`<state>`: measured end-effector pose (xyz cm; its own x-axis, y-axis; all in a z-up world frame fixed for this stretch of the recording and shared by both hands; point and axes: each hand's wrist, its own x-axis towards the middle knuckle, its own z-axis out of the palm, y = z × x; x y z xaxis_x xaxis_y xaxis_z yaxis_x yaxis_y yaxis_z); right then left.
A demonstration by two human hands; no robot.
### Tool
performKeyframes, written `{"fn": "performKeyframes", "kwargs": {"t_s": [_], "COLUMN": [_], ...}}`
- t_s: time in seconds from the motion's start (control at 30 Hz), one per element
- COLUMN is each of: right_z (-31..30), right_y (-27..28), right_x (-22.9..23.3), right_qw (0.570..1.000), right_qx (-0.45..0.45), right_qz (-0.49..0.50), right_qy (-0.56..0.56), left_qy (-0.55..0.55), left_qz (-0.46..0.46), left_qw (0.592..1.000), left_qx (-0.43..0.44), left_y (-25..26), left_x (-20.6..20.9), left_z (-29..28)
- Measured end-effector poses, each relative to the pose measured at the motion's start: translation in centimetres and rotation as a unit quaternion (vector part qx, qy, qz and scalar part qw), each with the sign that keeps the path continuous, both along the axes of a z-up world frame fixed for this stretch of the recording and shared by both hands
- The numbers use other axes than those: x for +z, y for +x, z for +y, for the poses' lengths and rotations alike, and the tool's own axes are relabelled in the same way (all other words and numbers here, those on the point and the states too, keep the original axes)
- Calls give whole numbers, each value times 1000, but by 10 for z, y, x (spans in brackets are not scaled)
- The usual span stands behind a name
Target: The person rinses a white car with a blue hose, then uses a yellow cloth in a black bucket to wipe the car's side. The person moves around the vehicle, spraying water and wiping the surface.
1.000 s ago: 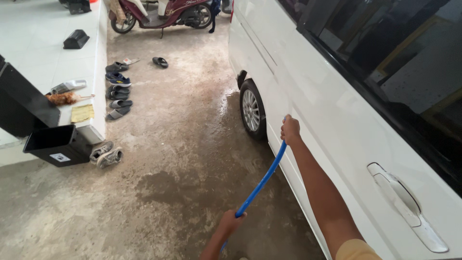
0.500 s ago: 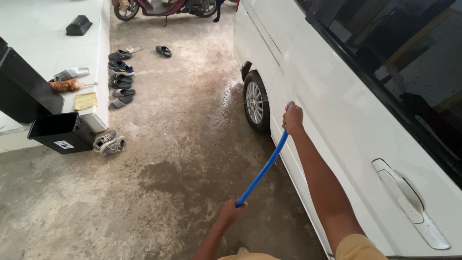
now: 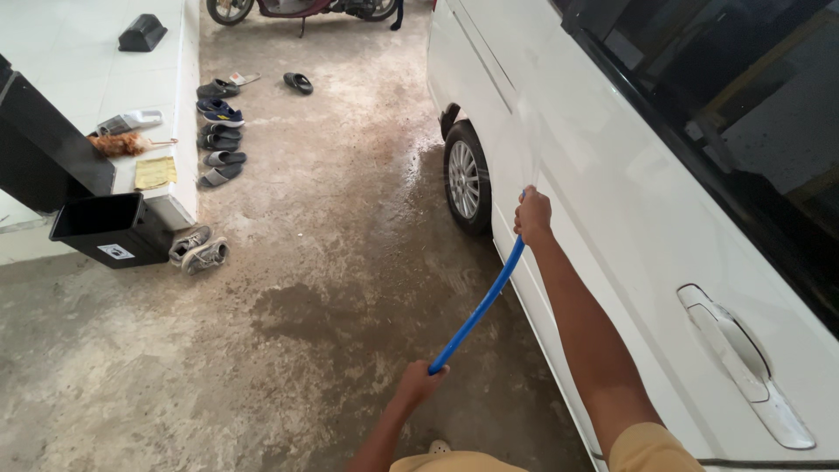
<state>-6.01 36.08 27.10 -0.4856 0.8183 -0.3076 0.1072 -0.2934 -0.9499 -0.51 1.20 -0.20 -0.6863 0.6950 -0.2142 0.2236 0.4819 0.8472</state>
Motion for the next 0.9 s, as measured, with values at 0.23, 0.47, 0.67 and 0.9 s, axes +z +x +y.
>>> {"fn": "performKeyframes", "kwargs": {"t_s": [0.23,0.47,0.67,0.9], "right_z": [0,-7,-14,-14], "right_y": [0,-1,-1,-2], "right_x": [-2,11,14,10], "right_qw": [1000,999,999,999], "right_qx": [-5,5,11,17], "right_qz": [17,22,2,-4], "right_qy": [8,31,31,30], "left_qy": [-1,-5,-12,-12], "left_qz": [-23,-29,-50,-65], "left_qw": [1000,999,999,998], "left_qx": [9,15,-6,-13], "left_y": [3,2,3,5], "left_x": [-3,-3,-4,-7], "left_z": [-1,2,1,-1]}}
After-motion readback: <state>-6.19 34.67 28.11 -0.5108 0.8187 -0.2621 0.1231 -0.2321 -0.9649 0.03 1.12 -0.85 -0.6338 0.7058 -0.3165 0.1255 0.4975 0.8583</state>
